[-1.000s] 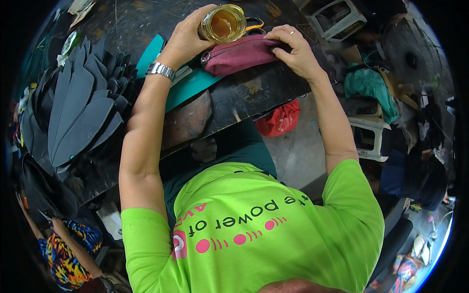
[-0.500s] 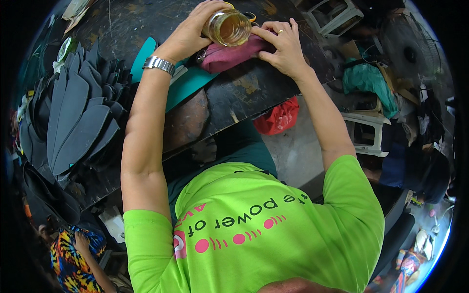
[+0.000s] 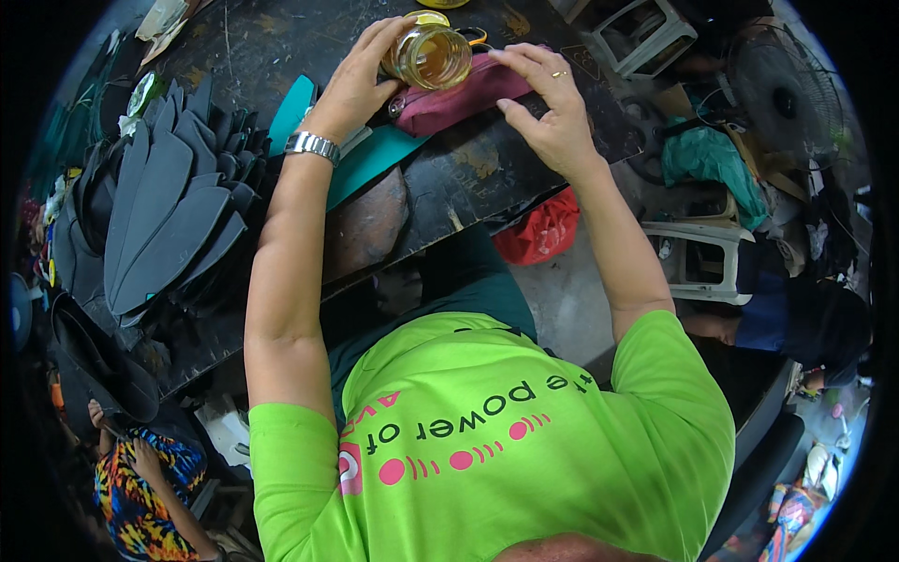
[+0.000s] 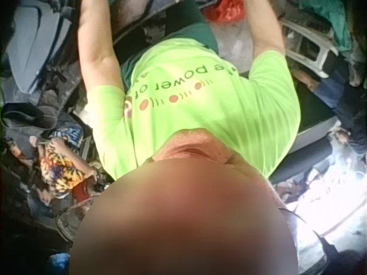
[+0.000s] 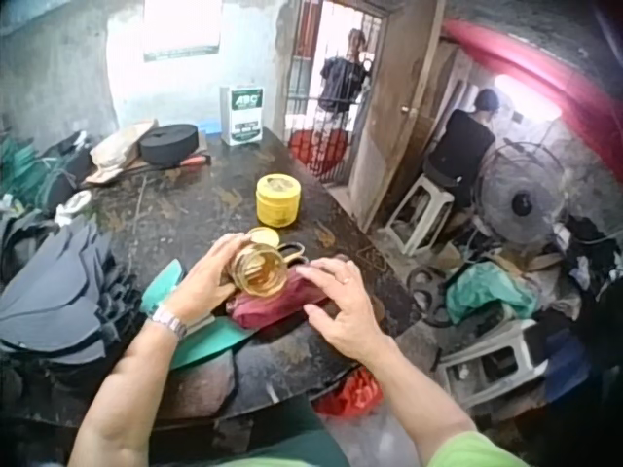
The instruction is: The person repeatedly picks up black and teal footwear components, aligns and folds them together, and stacks the assembled units on the table. They also open a small jar and place it on the table while continuing to handle the footwear parts.
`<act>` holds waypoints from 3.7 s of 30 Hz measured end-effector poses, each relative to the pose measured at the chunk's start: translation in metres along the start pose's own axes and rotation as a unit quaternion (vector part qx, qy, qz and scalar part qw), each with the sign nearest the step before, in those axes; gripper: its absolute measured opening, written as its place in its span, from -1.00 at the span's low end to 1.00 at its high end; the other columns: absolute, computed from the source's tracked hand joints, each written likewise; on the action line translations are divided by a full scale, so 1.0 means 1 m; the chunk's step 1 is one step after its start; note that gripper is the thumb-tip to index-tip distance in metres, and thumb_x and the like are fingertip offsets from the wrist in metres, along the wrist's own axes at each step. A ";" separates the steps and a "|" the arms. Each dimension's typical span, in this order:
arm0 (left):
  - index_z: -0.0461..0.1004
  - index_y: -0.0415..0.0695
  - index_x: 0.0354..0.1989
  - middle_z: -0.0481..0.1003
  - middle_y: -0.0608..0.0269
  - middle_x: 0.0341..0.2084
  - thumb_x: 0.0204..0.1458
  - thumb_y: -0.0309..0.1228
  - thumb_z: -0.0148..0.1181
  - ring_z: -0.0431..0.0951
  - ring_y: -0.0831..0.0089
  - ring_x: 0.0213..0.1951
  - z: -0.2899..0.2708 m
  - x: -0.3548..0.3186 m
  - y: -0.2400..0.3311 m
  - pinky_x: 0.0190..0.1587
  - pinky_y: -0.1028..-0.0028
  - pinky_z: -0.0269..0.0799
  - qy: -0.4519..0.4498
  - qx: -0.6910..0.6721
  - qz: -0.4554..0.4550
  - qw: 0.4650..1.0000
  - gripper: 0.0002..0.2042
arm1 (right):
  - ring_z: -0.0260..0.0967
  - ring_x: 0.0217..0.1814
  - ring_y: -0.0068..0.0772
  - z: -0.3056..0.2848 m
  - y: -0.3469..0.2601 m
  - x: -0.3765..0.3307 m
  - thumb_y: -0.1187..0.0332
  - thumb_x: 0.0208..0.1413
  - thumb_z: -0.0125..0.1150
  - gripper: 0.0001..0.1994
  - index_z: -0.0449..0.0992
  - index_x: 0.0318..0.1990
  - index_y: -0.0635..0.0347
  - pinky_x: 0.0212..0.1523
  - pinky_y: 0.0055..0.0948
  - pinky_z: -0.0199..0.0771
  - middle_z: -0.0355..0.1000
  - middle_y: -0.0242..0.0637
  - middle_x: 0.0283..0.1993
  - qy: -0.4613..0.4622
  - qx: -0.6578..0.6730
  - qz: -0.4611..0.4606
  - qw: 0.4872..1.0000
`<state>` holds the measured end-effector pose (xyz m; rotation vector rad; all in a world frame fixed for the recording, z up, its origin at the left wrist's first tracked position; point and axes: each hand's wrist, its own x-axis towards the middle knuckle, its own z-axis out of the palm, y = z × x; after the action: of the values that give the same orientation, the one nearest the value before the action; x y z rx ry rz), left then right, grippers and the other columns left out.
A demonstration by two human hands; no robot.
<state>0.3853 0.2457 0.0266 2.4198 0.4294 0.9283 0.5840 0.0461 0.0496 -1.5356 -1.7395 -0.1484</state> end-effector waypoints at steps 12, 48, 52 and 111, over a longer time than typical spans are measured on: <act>0.21 0.02 0.38 0.33 0.05 0.27 -0.11 -0.62 0.40 0.34 0.04 0.29 0.006 -0.011 0.022 0.34 0.23 0.30 0.054 0.038 -0.015 0.998 -0.20 | 0.41 0.21 -0.15 0.055 -0.026 0.034 0.32 -0.13 0.53 -0.16 0.24 0.37 0.09 0.24 -0.30 0.41 0.39 -0.10 0.18 0.104 0.024 0.015 0.994; 0.49 -0.14 0.08 0.47 0.13 0.07 0.09 -0.38 0.29 0.42 0.08 0.16 -0.056 -0.169 0.118 0.28 0.16 0.22 0.012 0.232 -0.199 0.952 -0.64 | 0.10 0.42 -0.03 0.027 -0.010 0.024 0.50 0.01 0.14 -0.60 0.64 -0.02 -0.22 0.34 0.41 -0.03 0.36 -0.13 0.24 -0.047 -0.320 -0.011 0.946; 0.48 -0.12 0.08 0.47 0.11 0.06 0.13 -0.39 0.24 0.44 0.08 0.14 -0.058 -0.182 0.111 0.24 0.19 0.29 0.024 0.245 -0.206 0.947 -0.67 | 0.12 0.43 -0.04 0.027 -0.010 0.027 0.49 0.02 0.14 -0.60 0.62 0.01 -0.19 0.35 0.42 -0.05 0.36 -0.11 0.24 -0.089 -0.351 -0.002 0.932; 0.45 -0.19 -0.25 0.40 0.12 -0.11 0.10 -0.47 0.23 0.55 0.07 -0.15 -0.030 -0.156 0.097 -0.14 0.19 0.48 -0.003 0.096 -0.129 0.987 -0.88 | 0.35 -0.09 -0.32 0.089 -0.118 -0.052 0.56 -0.03 0.21 -0.62 0.56 0.01 0.26 -0.05 -0.42 0.41 0.32 -0.19 -0.03 -0.079 0.211 0.114 0.968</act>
<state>0.2628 0.1051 0.0181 2.4581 0.8421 0.7974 0.4352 0.0248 0.0046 -1.4384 -1.5710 0.4456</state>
